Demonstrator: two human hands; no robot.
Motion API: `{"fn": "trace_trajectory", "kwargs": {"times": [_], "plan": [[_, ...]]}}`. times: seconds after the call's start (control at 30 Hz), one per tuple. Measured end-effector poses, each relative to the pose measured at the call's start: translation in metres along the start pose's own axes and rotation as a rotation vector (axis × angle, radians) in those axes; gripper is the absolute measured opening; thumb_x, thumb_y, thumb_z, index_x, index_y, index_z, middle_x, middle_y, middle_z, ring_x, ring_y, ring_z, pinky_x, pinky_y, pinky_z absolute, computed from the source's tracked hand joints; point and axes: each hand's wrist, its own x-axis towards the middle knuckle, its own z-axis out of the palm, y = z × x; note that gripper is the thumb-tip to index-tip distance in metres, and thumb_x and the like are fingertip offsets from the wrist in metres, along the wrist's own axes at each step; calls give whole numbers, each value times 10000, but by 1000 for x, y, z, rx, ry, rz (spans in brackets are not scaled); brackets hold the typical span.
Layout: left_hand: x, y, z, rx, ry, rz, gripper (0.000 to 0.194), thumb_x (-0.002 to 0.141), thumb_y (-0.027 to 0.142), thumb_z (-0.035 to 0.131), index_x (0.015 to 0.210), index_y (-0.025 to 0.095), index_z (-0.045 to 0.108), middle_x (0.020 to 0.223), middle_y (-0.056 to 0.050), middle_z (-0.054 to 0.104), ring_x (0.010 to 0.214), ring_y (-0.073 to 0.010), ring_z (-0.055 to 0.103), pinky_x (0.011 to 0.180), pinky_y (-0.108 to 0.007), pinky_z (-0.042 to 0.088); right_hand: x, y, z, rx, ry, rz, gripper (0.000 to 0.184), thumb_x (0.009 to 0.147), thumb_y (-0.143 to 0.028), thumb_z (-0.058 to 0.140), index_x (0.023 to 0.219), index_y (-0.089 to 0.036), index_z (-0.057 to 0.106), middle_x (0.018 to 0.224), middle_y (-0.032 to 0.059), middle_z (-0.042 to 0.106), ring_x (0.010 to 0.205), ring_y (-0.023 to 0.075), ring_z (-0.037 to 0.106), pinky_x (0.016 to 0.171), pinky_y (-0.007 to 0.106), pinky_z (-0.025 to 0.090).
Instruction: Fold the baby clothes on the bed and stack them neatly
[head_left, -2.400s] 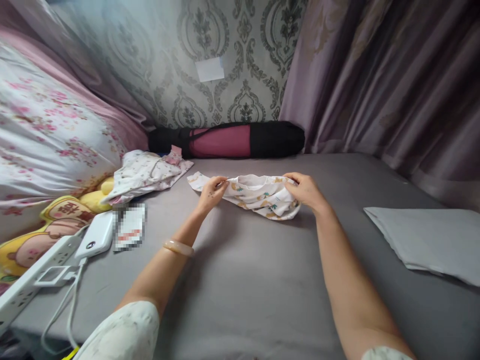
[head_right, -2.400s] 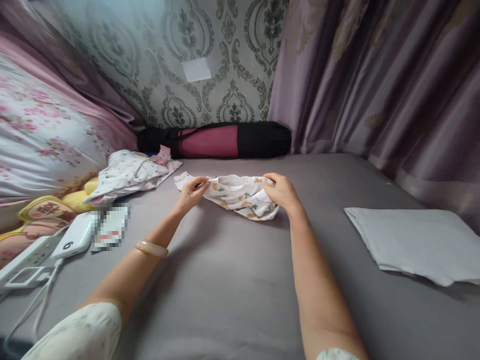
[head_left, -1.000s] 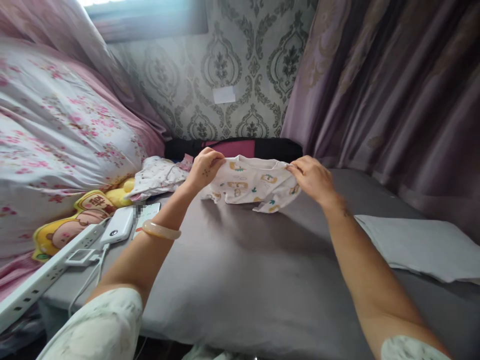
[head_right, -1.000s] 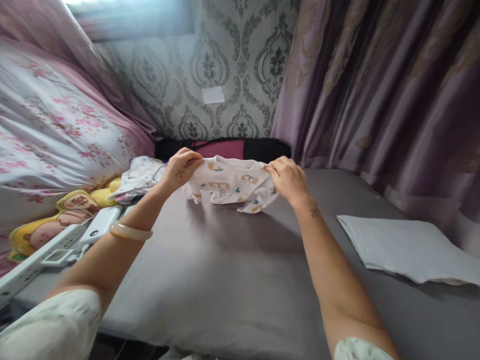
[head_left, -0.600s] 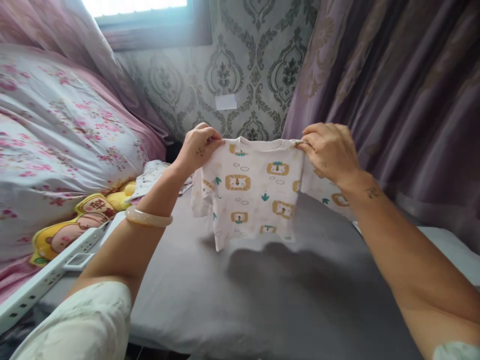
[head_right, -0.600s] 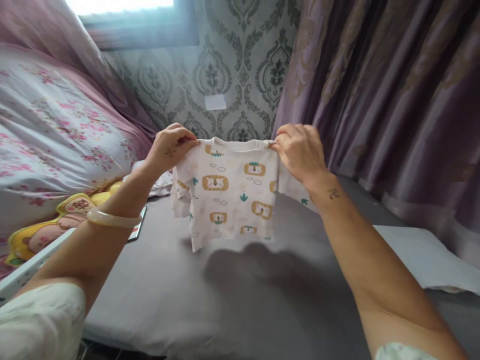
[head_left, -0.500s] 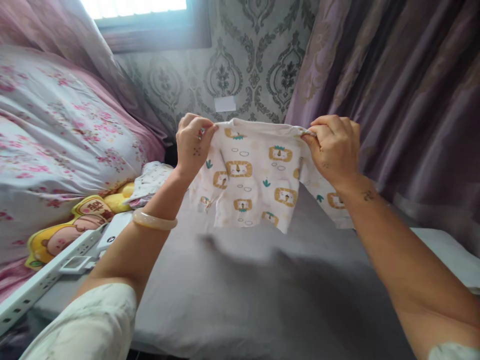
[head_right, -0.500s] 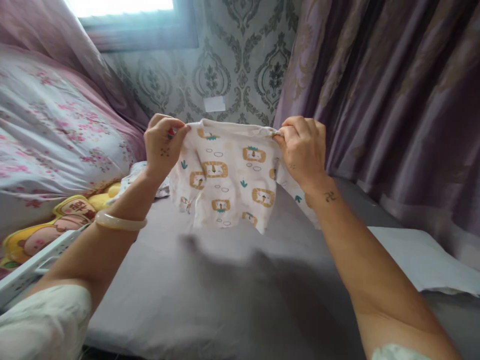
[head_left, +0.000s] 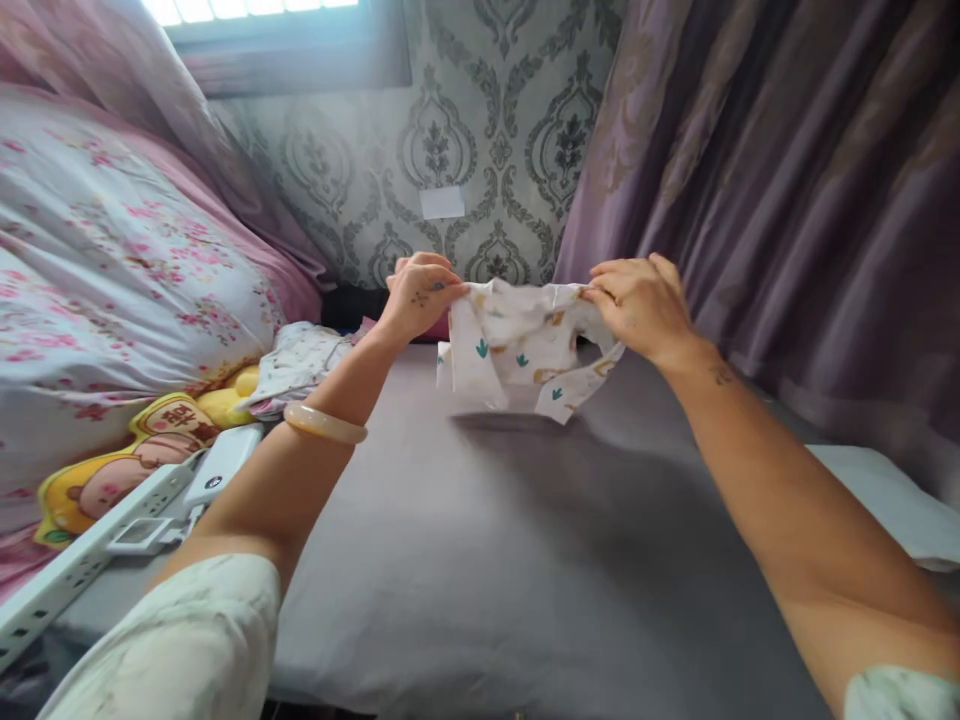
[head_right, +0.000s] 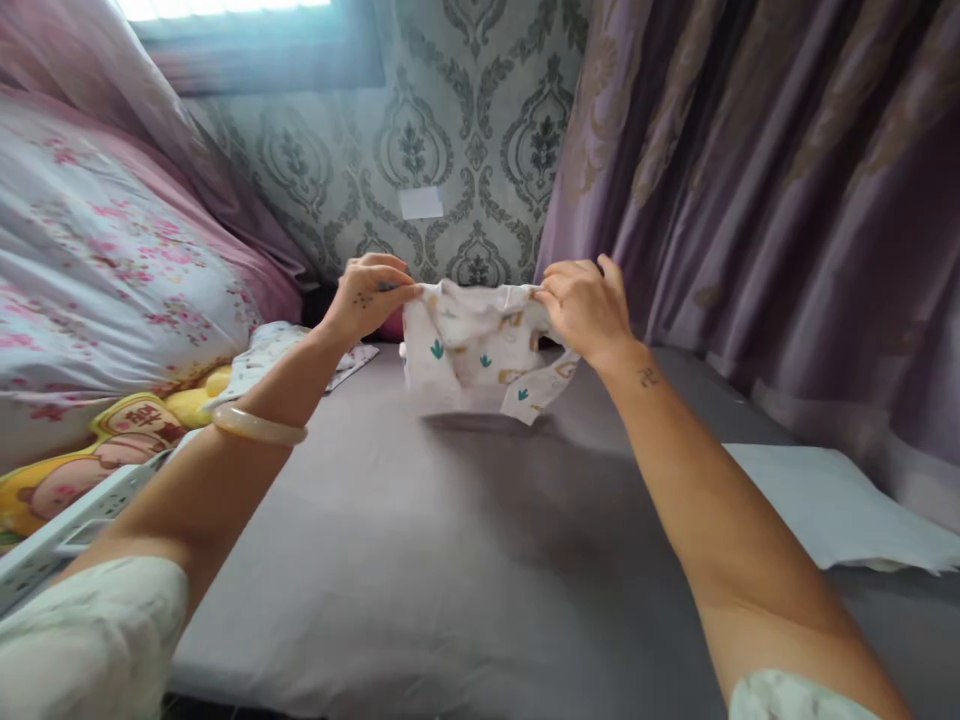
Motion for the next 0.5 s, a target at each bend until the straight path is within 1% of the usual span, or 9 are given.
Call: {"fn": "trace_trajectory", "kwargs": {"times": [0.1,0.2,0.27,0.37,0.43,0.5], "plan": [[2,1,2,30,30,-51,212,822,411,669,811,200,687,997,-30,619,1073,-225,481,1022,-416,339,-2,0,3,-6,3,17,330,994,-362,438,895,-218,718,1138,63,668,1072,244,545,1020,484,304],[3,3,2,59,32,-92,231,794,434,701,784,203,695,968,-40,633,1046,-238,487,1010,-432,337,-2,2,4,-15,25,37,346,996,-362,433,899,-210,728,1148,73,663,1079,247,537,1039,486,277],[4,5,2,62,37,-109,241,785,444,710,779,204,698,937,-41,638,1033,-240,490,996,-427,342,-2,3,3,-27,55,73,330,987,-360,454,897,-209,734,1138,72,663,1074,252,534,1033,490,282],[6,7,3,65,43,-120,247,821,449,664,794,206,701,887,-30,647,1004,-226,510,987,-409,348,-2,4,2,-46,101,117,311,979,-359,463,911,-227,736,1118,67,660,1059,255,530,1018,500,291],[6,8,4,76,-15,-108,247,833,438,644,785,205,712,859,-27,661,963,-215,538,976,-398,354,-3,3,1,-54,107,126,312,979,-363,457,927,-230,735,1106,71,660,1049,255,529,1013,505,288],[5,10,6,92,-105,-89,233,823,418,651,770,203,723,840,-27,676,938,-212,562,963,-389,360,-5,2,1,-51,73,115,321,980,-365,450,927,-227,735,1070,70,667,1026,251,534,997,494,300]]}}
